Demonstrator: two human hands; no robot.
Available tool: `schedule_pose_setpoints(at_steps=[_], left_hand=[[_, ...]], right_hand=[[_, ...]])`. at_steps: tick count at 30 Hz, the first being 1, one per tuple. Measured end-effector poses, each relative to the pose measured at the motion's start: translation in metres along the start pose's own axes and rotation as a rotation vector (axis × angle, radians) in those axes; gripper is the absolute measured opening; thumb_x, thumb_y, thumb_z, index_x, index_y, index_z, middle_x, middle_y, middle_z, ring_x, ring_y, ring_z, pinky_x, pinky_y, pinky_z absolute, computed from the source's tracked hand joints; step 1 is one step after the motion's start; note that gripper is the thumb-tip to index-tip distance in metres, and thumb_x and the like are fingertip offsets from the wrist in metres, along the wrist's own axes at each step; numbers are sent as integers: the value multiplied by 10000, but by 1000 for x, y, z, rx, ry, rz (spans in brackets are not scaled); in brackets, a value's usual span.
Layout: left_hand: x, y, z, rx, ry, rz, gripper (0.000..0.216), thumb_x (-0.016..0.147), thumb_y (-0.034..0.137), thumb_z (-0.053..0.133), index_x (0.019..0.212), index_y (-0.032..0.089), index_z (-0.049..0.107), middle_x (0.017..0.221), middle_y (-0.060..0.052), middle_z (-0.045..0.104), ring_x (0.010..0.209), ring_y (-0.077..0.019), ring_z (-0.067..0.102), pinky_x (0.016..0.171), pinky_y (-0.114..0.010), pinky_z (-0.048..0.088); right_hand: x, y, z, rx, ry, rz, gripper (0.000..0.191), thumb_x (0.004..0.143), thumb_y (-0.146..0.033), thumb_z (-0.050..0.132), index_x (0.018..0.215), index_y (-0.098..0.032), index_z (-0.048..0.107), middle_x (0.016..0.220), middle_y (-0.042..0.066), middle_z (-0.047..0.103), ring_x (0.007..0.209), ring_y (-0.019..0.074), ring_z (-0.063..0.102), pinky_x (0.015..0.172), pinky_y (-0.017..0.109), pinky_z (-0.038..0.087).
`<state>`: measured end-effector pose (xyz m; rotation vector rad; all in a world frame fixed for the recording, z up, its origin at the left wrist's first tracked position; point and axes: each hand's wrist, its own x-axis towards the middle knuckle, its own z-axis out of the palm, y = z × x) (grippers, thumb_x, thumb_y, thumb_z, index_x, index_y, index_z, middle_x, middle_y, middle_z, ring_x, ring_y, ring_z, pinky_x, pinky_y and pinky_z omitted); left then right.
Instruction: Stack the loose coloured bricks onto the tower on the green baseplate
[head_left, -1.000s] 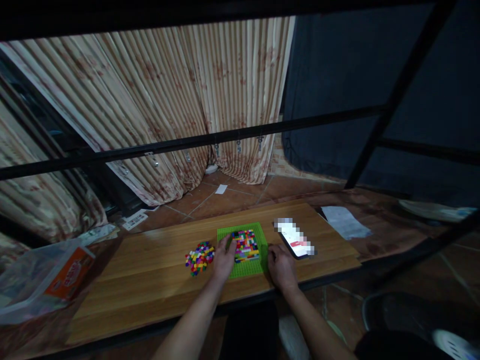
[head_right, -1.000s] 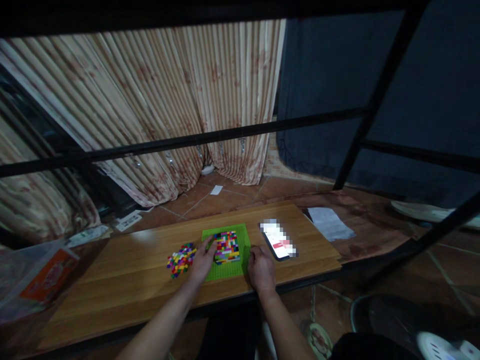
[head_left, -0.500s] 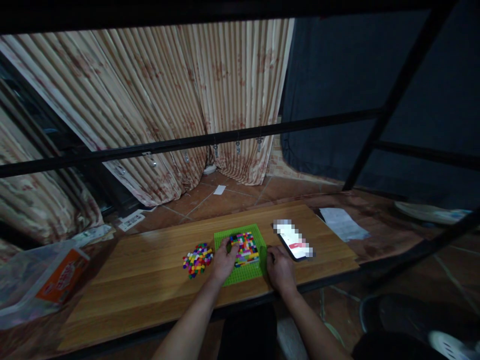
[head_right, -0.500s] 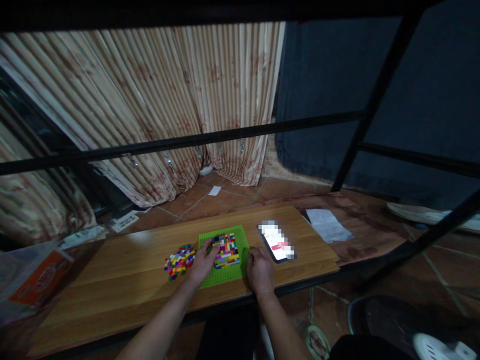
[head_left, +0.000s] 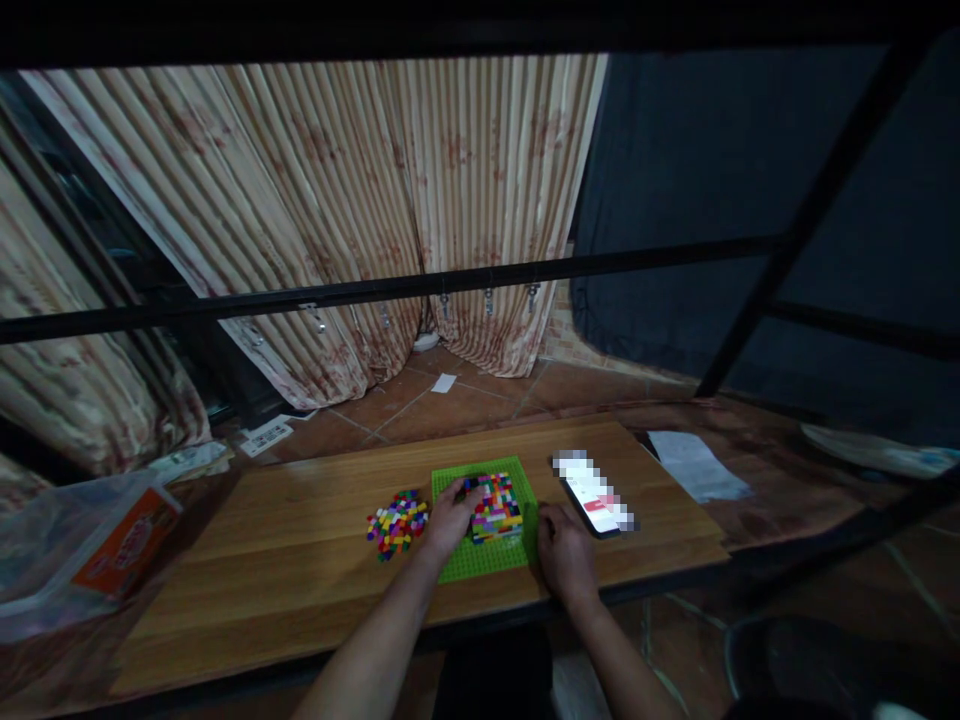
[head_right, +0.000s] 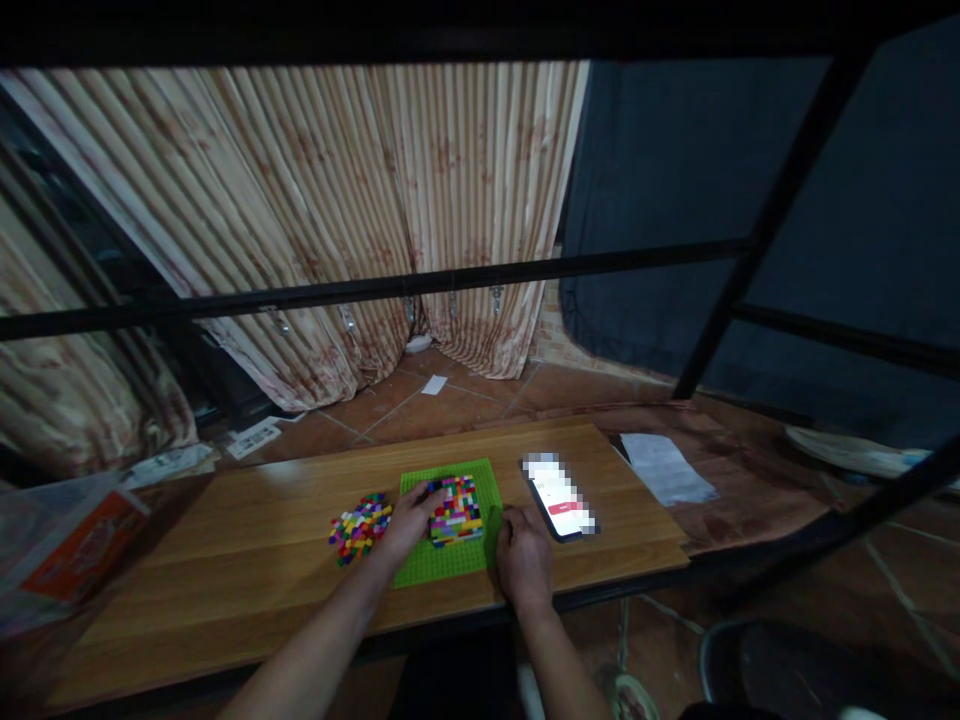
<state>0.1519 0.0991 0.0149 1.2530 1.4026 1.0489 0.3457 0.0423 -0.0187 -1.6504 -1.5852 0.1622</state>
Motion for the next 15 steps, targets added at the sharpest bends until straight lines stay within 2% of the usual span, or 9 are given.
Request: schedule_pose_setpoints(at_steps=[4,8,12,15], left_hand=[[-1,3,4,12,49,-9,384,737,452,697,1034,209,712,904,-34,747,871,-188,683,846,-332,537],[-4,9,4,-40,19,-31,353,720,472,705,946,201,711,860,-26,736,762,-157,672,711,-277,539],[-5,14,1,-105,-44,-132,464,742,615,627,886,176,682,646,7,654,524,-108,575,488,-219,452],[-3,14,2,-118,-36,-151,514,751,666,584,845,167,669,523,39,556,426,-84,488,411,-198,380]], right_hand=[[0,-1,-1,-9,9,6,266,886,-206,414,862,-185,678,898,93,673,863,209,614,784,289,448],[1,0,-2,-4,4,-5,280,889,-222,402,879,-184,679,892,92,668,859,210,616,780,290,454],[1,2,-2,5,-5,-16,273,890,-234,403,888,-180,671,897,91,664,860,214,617,787,298,458],[0,3,-2,14,-13,-15,277,894,-241,399,900,-175,667,916,96,661,861,215,617,788,304,461]])
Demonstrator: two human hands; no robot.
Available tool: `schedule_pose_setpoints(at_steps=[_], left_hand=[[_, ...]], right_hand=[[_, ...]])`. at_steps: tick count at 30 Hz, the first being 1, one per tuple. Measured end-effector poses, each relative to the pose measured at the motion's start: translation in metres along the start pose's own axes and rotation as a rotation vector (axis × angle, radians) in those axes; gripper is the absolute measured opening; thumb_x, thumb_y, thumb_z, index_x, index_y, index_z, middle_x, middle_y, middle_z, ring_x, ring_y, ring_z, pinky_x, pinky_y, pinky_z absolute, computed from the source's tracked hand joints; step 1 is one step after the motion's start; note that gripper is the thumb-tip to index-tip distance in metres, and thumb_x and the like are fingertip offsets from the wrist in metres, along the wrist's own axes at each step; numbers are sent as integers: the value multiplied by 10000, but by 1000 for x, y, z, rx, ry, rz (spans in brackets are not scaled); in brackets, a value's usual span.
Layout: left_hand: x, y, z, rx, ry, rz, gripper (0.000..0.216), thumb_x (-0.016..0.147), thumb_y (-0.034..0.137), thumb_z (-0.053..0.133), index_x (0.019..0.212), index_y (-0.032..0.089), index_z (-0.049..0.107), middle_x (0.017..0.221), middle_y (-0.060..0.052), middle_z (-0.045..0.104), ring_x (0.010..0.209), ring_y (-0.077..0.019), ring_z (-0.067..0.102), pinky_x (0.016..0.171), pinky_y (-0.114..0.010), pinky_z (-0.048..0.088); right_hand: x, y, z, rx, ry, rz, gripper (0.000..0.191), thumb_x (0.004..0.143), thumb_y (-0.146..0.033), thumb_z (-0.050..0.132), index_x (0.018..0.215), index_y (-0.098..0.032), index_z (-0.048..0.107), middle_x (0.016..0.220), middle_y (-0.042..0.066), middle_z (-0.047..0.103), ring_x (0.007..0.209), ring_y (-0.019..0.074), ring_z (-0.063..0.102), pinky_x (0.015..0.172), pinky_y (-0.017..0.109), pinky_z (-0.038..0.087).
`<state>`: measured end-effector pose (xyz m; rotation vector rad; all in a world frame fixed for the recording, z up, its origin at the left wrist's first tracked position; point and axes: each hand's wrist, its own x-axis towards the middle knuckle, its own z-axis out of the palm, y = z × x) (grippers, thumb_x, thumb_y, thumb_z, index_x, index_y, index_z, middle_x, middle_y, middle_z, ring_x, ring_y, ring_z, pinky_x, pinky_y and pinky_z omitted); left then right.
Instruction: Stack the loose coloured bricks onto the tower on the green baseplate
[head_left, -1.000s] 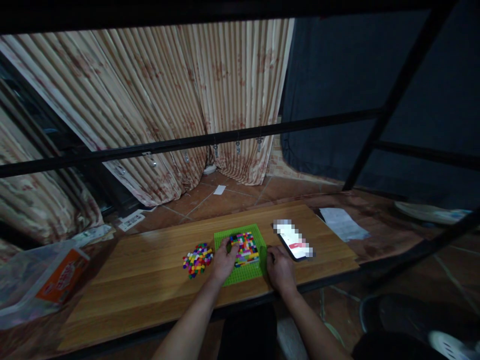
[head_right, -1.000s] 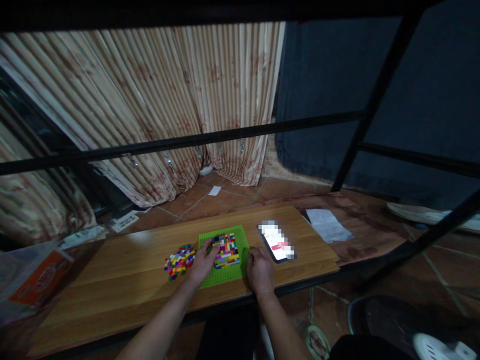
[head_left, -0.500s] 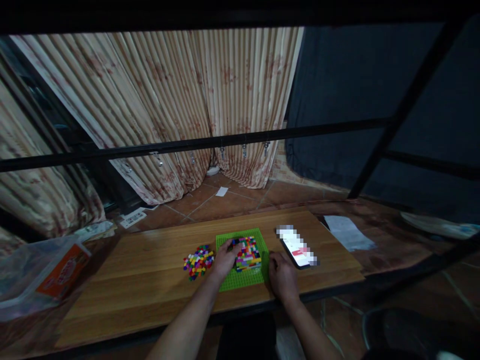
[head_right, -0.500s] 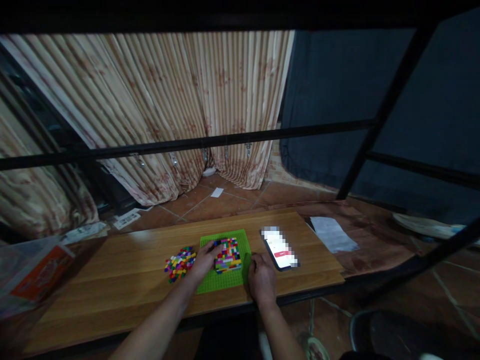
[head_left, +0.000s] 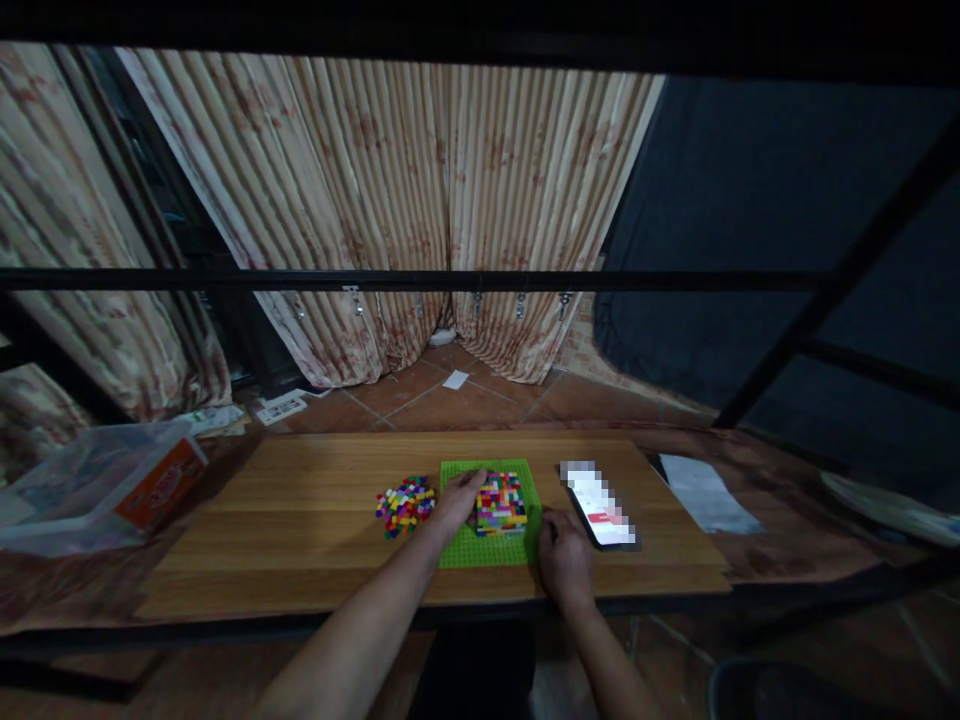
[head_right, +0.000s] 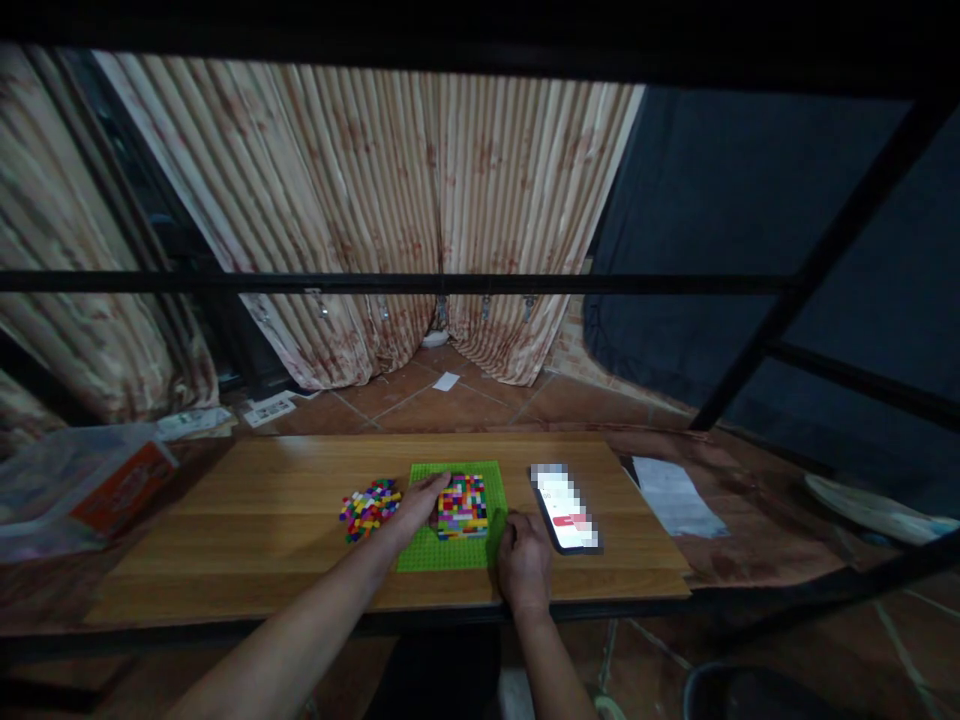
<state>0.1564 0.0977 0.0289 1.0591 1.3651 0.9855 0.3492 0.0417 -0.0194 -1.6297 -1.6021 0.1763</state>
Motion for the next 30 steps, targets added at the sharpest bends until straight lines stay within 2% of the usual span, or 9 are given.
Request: schedule_pose_setpoints(at_steps=[5,11,16,19,25,30], left_hand=[[5,-3,4,65,35,32,406,776,578,600,805,179,669,531,41,570,436,-87,490,406,-201,379],[7,-6,4,116,97,54,326,782,489,623,799,175,712,731,-18,709,665,-136,631,574,-230,477],[5,-6,3,144,106,80,348,773,498,631,838,173,738,803,-36,739,754,-162,659,661,-251,501],[3,-3,2,153,84,80,382,780,536,615,851,179,733,764,-24,729,694,-147,648,617,-241,493],[3,0,2,53,31,-64,572,848,672,417,815,161,673,531,16,587,452,-108,522,455,-227,423],[8,-10,0,-14,-17,-5,495,812,656,506,805,176,630,506,54,513,421,-78,460,444,-203,403]], right_hand=[[-1,2,1,-30,-6,1,293,898,-246,391,909,-174,676,931,102,661,855,212,611,778,306,458],[0,4,3,-48,12,-20,312,894,-237,378,892,-161,681,914,118,664,875,225,608,811,322,458],[0,3,2,-63,12,-19,321,897,-253,371,882,-170,681,904,112,666,867,222,618,797,313,459],[1,3,2,-70,2,-18,321,901,-252,367,873,-173,677,886,108,666,872,225,624,790,306,456],[1,4,2,-73,-13,-7,318,907,-263,371,897,-165,674,910,117,668,870,240,622,790,323,457],[0,4,3,-62,-15,-3,309,906,-263,375,883,-173,669,925,114,667,842,231,615,766,318,453]])
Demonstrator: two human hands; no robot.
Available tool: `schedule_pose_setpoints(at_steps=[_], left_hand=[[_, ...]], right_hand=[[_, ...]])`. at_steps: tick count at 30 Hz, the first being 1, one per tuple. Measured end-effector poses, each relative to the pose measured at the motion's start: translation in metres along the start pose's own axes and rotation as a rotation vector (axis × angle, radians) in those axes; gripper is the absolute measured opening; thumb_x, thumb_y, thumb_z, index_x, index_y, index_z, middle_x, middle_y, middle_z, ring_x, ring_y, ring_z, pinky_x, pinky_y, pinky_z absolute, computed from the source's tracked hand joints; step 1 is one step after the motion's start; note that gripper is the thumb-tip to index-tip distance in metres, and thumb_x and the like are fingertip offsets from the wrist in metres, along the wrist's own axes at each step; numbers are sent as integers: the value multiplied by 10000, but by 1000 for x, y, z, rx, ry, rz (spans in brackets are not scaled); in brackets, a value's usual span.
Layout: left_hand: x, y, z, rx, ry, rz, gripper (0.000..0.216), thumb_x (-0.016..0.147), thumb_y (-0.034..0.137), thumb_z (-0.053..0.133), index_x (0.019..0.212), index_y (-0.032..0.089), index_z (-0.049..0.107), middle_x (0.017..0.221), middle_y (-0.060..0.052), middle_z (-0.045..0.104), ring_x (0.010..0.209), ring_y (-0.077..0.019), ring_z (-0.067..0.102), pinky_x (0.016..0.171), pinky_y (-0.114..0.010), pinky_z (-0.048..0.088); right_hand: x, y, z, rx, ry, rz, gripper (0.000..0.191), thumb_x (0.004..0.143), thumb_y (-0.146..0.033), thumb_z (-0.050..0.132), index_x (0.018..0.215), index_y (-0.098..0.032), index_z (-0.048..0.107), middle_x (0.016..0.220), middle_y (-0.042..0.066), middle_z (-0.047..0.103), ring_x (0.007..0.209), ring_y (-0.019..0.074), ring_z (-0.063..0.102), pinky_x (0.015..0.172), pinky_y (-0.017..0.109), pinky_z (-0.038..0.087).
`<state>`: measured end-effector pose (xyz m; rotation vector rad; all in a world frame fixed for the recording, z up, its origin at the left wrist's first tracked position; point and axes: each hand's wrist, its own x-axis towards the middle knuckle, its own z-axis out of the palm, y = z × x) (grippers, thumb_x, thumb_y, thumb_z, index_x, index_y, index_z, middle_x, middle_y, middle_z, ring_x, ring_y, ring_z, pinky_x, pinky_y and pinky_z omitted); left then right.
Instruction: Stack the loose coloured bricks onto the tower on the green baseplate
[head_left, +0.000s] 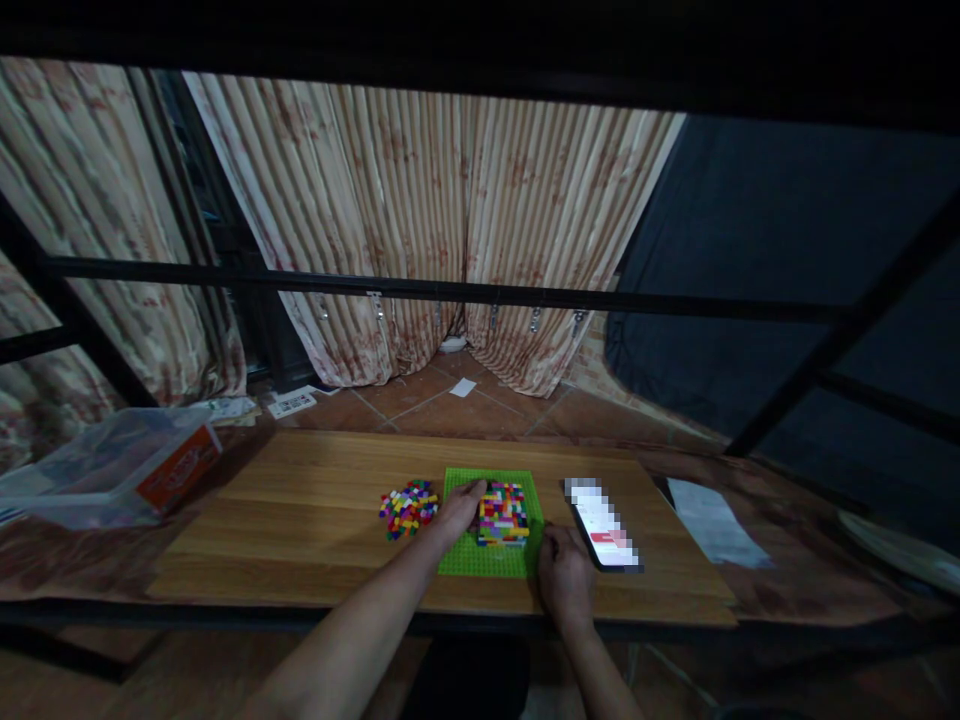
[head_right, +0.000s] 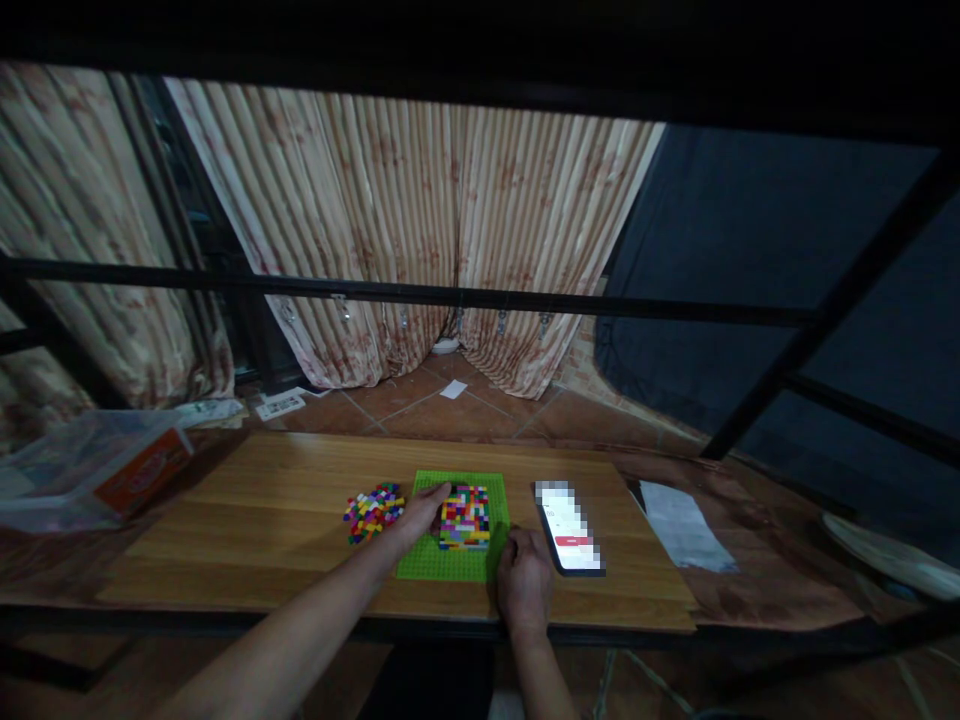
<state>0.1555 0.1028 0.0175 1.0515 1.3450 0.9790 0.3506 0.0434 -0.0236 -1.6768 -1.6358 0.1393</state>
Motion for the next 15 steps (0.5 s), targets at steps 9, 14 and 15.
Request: schedule_pose_setpoints(at_steps=[9,14,15], left_hand=[[2,-1,4,71,30,22,391,824,552,552,769,174,634,536,40,533,457,-90,480,442,-207,377],[-10,15,-5,79,74,29,494,853,591,476,998,157,662,610,8,617,483,-107,532,485,-224,412],[-14,19,-13,96,105,22,533,849,601,475,1086,156,645,663,-6,651,494,-112,551,502,-233,428]], right_hand=[[0,4,3,0,29,-15,309,903,-273,379,884,-177,673,919,112,667,844,227,614,774,322,459],[0,6,2,3,24,-35,313,903,-289,382,866,-186,674,881,102,669,805,224,621,729,314,462],[0,6,2,4,27,-38,313,902,-291,381,863,-186,674,883,102,669,806,225,621,731,315,463]])
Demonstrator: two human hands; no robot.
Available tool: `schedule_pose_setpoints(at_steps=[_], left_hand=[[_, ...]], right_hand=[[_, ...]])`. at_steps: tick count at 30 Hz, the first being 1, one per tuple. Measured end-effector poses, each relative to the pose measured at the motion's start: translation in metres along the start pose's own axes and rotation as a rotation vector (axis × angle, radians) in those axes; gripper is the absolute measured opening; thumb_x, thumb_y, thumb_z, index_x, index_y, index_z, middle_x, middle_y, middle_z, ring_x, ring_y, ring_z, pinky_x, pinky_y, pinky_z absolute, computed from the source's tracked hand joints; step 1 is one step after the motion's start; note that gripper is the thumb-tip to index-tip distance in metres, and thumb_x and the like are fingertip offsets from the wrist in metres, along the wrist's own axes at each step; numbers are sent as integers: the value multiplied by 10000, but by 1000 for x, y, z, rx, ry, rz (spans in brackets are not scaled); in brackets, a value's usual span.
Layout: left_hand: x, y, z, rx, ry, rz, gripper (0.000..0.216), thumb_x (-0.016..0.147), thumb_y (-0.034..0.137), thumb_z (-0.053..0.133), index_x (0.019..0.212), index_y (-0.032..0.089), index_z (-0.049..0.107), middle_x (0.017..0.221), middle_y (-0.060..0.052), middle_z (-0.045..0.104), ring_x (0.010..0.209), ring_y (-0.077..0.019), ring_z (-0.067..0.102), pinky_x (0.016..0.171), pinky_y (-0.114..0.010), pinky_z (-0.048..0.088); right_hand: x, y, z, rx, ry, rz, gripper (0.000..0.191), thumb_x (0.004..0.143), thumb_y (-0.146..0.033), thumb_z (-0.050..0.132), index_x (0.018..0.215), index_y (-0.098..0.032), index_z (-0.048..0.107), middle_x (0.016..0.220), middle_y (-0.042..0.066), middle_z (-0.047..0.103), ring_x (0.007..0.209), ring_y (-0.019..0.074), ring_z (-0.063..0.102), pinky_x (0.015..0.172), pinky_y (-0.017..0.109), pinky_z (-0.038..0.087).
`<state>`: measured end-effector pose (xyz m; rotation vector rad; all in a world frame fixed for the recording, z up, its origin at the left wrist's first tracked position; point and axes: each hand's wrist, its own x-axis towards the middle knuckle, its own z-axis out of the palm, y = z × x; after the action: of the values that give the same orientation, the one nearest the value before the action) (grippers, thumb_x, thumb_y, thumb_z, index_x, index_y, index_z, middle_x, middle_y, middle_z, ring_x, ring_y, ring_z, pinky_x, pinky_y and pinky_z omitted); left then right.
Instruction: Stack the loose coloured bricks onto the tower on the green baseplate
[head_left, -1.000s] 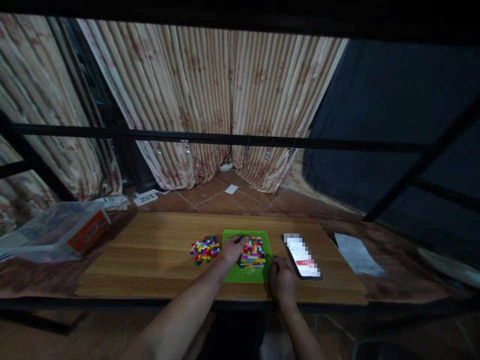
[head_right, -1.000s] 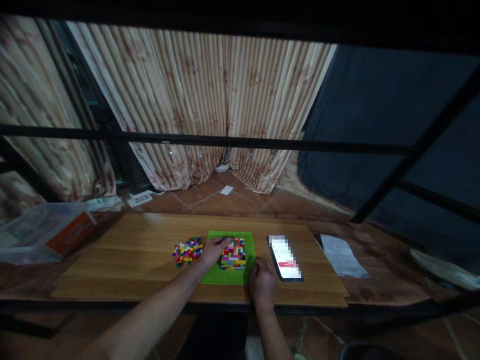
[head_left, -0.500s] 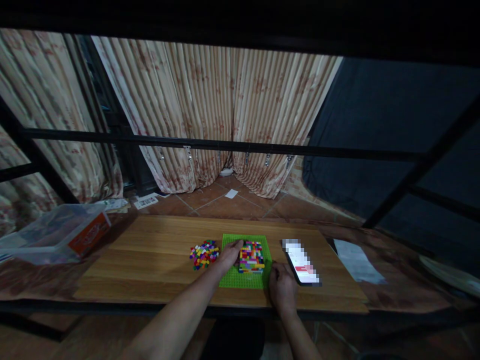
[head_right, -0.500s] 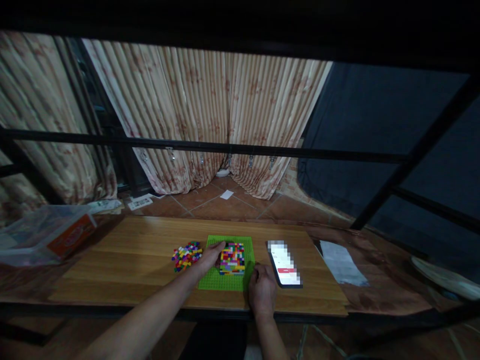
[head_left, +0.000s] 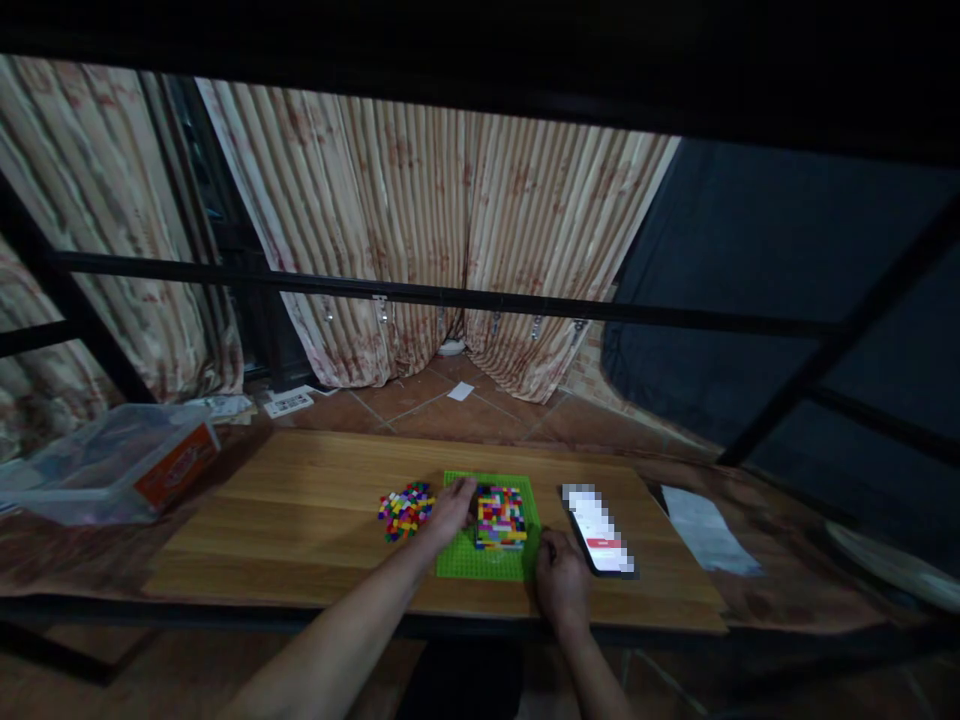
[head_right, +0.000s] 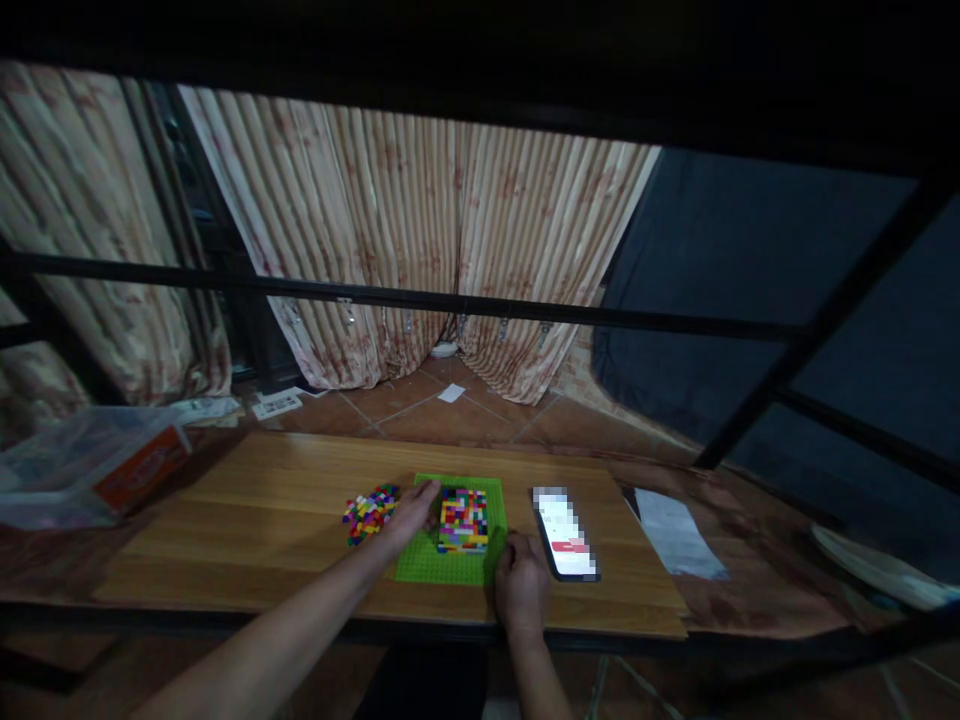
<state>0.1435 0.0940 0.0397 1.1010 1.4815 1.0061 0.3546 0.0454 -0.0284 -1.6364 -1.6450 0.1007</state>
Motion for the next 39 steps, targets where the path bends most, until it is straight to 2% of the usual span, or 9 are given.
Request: schedule_pose_setpoints(at_steps=[5,9,12,15,19,25,28,31,39], left_hand=[[-14,-1,-75,171,256,219,520,842,515,501,1212,170,623,1033,-82,719,792,-167,675,681,-259,517],[-20,-30,-143,529,542,162,412,836,336,496,1182,165,639,1076,-107,703,924,-216,675,830,-314,523],[-21,-51,-171,767,695,146,409,842,250,445,1197,145,618,1218,-142,638,1110,-238,616,965,-347,483],[-19,-56,-177,965,686,179,434,860,202,391,1234,109,591,1303,-163,586,1248,-246,522,1079,-372,397],[-8,-46,-173,1095,589,164,478,895,208,337,1310,67,528,1406,-194,507,1280,-284,478,1072,-401,374],[12,-45,-168,1132,524,142,447,918,263,340,1286,113,544,1403,-157,512,1267,-292,467,1052,-409,364],[14,-49,-167,1134,535,156,425,928,277,331,1242,116,569,1355,-147,545,1237,-292,475,1047,-416,359],[14,-51,-166,1140,541,161,431,930,280,330,1239,97,568,1325,-154,558,1214,-299,477,1045,-430,356],[19,-55,-165,1140,556,145,432,921,287,349,1256,117,562,1323,-159,561,1219,-305,472,1043,-458,346]], right_hand=[[0,2,1,23,3,7,300,880,-289,394,868,-176,672,920,115,669,827,225,619,756,324,469],[1,1,-1,41,-11,32,306,861,-303,399,871,-173,675,908,117,677,806,224,619,739,328,471],[2,4,-3,79,-10,30,308,845,-332,415,859,-169,677,895,121,689,801,228,622,743,340,478],[5,8,-8,126,-19,54,323,841,-389,443,844,-166,678,882,127,704,798,240,634,740,356,491],[4,2,-18,187,-11,109,355,843,-450,488,881,-152,676,866,133,716,776,254,655,720,371,509],[-16,-76,-24,277,-72,-181,284,943,-363,451,966,-196,680,960,99,698,891,218,650,808,341,513],[-25,-123,-11,299,-131,-292,252,962,-273,441,990,-218,686,991,87,692,972,209,635,880,340,493],[-25,-153,12,296,-194,-299,257,964,-208,426,1003,-208,680,945,77,678,907,197,627,825,316,496],[-9,-172,66,174,-293,-242,265,921,-140,438,1026,-199,674,961,80,646,936,224,582,839,331,470]])
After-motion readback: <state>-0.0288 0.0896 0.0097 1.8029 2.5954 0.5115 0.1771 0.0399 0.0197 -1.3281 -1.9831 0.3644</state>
